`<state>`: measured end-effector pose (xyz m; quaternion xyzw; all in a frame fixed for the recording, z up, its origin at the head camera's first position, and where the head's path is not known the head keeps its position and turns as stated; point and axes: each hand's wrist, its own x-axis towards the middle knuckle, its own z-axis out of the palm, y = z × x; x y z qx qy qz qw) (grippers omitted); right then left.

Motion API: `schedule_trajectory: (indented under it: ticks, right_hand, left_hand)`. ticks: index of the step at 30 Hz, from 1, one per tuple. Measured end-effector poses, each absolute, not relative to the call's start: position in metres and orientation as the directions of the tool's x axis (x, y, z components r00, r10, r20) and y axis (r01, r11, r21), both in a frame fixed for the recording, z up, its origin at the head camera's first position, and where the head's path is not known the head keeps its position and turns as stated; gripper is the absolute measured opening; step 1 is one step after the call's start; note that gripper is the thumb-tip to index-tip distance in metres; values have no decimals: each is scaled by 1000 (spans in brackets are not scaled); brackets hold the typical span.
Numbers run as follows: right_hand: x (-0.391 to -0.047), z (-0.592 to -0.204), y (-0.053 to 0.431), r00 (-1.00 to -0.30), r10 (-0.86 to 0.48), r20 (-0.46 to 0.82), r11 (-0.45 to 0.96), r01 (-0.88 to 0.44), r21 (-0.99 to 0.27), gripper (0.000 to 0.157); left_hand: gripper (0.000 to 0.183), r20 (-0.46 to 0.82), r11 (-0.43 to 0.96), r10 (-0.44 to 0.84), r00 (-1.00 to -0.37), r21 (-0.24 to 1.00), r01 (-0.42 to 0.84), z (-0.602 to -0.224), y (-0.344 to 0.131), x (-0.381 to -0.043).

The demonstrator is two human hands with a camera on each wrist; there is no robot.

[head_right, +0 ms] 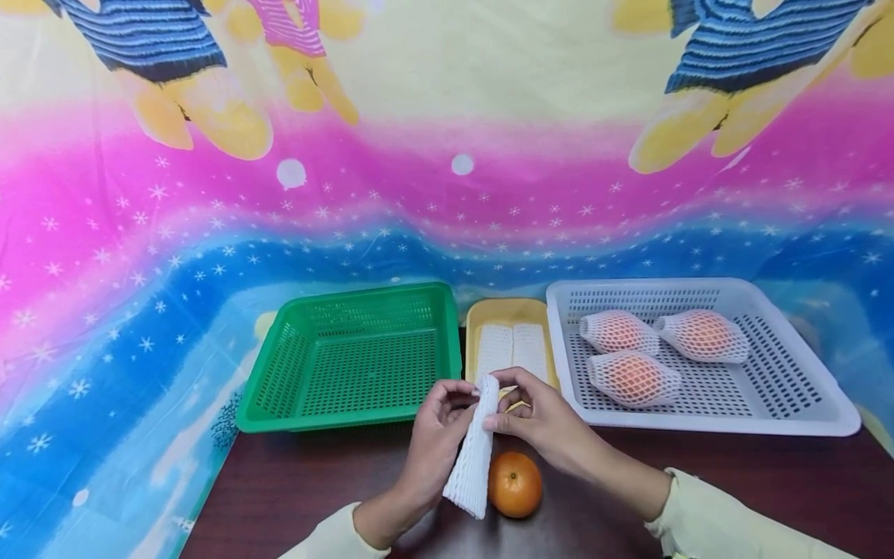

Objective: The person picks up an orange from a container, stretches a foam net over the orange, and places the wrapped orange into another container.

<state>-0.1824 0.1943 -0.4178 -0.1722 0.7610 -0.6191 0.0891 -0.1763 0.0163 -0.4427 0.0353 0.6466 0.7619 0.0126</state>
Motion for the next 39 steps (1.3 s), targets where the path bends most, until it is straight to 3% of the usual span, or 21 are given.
schedule_trajectory:
  ticks: [15,23,26,32,39]
  right_hand:
    - [-187,-423,198,-942,-323,90,267,-182,-946,31]
    - [-188,-424,202,-930,-352,-105,190,39,-981,32]
    - [-189,-425,203,-925,-350,-150,162,98,-982,30]
    - [-190,-424,206,-927,-318,-197,96,175,-980,23]
    - [-191,-425,207,-950,-231,-211,75,199,-977,27]
  left_hand:
    - [39,97,-72,274,-957,994,81,-447,13,-180]
    - [34,81,-192,310,-947,981,21,-449,13,-182]
    - [40,46,-248,328,-943,968,-39,-449,13,-183]
    - [48,-70,-407,461,-885,869,-280,-449,10,-185]
    - [47,-160,-404,612,-774,778,-481,-452,5,-189]
